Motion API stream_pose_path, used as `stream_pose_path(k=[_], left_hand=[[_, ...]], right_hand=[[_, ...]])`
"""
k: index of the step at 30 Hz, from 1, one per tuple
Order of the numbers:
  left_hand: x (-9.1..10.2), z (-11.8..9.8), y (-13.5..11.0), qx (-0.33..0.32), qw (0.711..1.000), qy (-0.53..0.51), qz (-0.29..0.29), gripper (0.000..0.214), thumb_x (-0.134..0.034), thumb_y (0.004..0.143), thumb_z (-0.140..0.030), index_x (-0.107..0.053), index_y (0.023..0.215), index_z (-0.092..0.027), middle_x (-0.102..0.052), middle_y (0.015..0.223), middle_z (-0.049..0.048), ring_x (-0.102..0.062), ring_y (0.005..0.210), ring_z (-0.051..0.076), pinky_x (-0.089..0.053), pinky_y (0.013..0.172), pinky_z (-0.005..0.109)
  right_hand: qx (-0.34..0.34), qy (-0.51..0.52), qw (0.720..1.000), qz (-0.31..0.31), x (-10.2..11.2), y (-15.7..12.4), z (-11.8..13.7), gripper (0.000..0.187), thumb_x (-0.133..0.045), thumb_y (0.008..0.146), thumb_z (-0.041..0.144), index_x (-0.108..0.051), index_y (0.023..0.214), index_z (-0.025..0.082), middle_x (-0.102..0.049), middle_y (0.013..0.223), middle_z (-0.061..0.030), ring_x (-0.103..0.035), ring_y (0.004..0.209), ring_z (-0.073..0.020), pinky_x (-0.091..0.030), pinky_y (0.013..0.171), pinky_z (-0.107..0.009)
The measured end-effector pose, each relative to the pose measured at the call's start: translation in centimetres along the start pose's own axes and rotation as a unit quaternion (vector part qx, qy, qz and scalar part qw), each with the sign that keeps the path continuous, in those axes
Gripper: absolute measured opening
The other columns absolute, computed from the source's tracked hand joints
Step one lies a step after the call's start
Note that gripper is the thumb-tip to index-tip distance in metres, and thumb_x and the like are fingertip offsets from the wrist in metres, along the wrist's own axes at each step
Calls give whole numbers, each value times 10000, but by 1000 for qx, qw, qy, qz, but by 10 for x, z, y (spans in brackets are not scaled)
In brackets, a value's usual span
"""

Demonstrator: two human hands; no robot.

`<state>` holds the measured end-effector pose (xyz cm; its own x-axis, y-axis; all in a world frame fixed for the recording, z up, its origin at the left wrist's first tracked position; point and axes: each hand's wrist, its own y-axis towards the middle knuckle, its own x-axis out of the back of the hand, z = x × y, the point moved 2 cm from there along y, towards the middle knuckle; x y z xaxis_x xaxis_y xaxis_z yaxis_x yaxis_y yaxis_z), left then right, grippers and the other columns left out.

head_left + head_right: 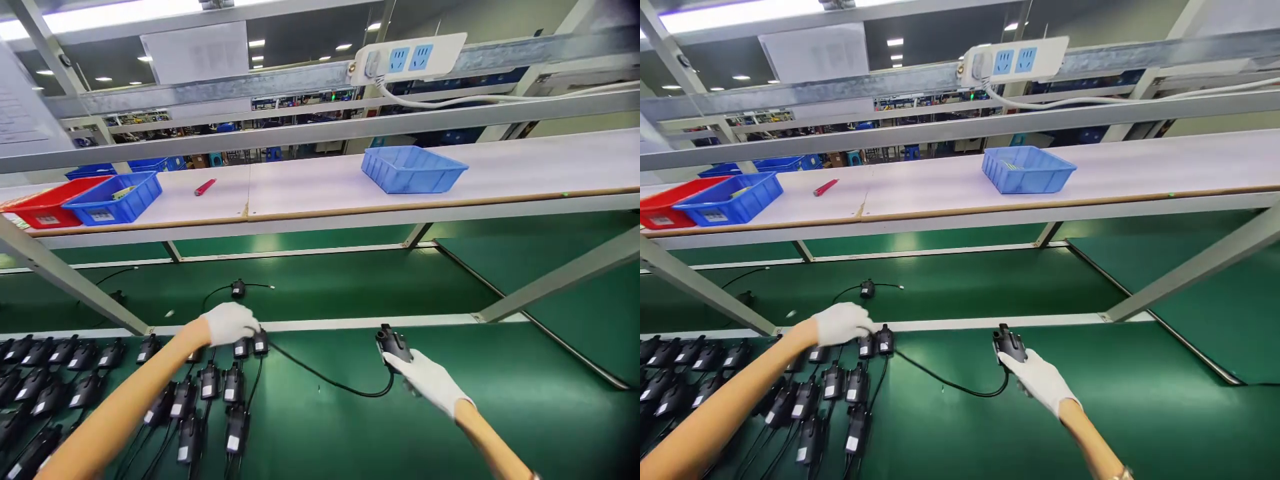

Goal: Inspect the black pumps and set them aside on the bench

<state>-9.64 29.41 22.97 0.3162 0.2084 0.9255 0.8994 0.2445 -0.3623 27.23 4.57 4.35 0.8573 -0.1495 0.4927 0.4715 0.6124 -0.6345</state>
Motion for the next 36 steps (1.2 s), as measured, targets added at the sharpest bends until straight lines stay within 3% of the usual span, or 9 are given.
stream_pose_path(k=[7, 10, 12, 16, 23, 26, 29, 33, 36], left_hand=[[-6, 3, 301, -70, 996, 53, -21, 209, -623, 857, -58, -785, 834, -189, -771, 969, 134, -627, 1037, 250, -384, 933, 393], [-29, 24, 358, -10, 998, 53, -19, 150, -632, 873, -66, -761, 902, -137, -751, 1069, 132, -601, 1141, 265, -335, 1086, 455], [-54, 42, 364, 56, 998, 41, -6, 137, -658, 875, -110, -735, 988, -120, -729, 1130, 116, -600, 1165, 276, -331, 1121, 510], [-123, 59, 304, 152, 987, -33, 50, 175, -700, 845, -202, -749, 972, -91, -738, 1084, 193, -661, 1087, 337, -442, 1008, 531], [-202, 4, 91, 237, 936, -250, 72, 389, -569, 920, -466, -725, 1214, -265, -737, 1255, 88, -683, 1151, 299, -516, 994, 419], [-216, -21, 13, 309, 876, -371, 21, 406, -460, 973, -474, -712, 1218, -270, -735, 1249, 38, -675, 1164, 230, -505, 1031, 337], [-233, -47, -43, 395, 751, -521, -87, 393, -493, 952, -498, -731, 1136, -246, -744, 1208, 28, -654, 1171, 226, -467, 1079, 333], [-266, -97, -89, 440, 636, -614, -154, 450, -500, 917, -563, -722, 1084, -209, -745, 1129, 50, -657, 1092, 231, -485, 1023, 338], [-302, -141, -112, 447, 587, -658, -151, 517, -513, 861, -643, -724, 991, -190, -733, 985, 60, -655, 971, 236, -503, 940, 344]], right_hand=[[-61, -76, 992, -86, 58, 183, -15, 522, -594, 881, 628, -672, 1095, 158, -769, 818, -126, -767, 768, -306, -561, 767, -384], [-72, -92, 986, -119, 65, 250, -4, 571, -581, 924, 641, -657, 1187, 141, -764, 997, -130, -752, 893, -270, -562, 835, -388], [-81, -107, 982, -132, 55, 291, 6, 567, -580, 957, 628, -633, 1242, 142, -733, 1120, -120, -724, 958, -242, -562, 879, -413], [-101, -146, 975, -131, 10, 349, 28, 502, -586, 994, 571, -620, 1272, 154, -688, 1208, -110, -691, 1024, -234, -570, 910, -439], [-16, -237, 965, -113, -44, 347, 79, 423, -633, 1000, 454, -608, 1305, 162, -638, 1305, -114, -653, 1132, -267, -555, 965, -492], [107, -271, 952, -90, -82, 305, 107, 459, -616, 1011, 433, -558, 1386, 174, -575, 1408, -129, -587, 1251, -305, -487, 1055, -551], [253, -288, 924, 16, -165, 234, 127, 484, -596, 1021, 446, -529, 1435, 204, -563, 1442, -121, -588, 1258, -294, -481, 1070, -539], [375, -313, 861, 143, -294, 129, 138, 562, -668, 980, 428, -498, 1478, 231, -489, 1530, -119, -540, 1321, -319, -452, 1101, -565], [379, -336, 850, 144, -349, 84, 147, 582, -687, 968, 400, -488, 1487, 229, -409, 1592, -122, -447, 1405, -364, -393, 1135, -623]])
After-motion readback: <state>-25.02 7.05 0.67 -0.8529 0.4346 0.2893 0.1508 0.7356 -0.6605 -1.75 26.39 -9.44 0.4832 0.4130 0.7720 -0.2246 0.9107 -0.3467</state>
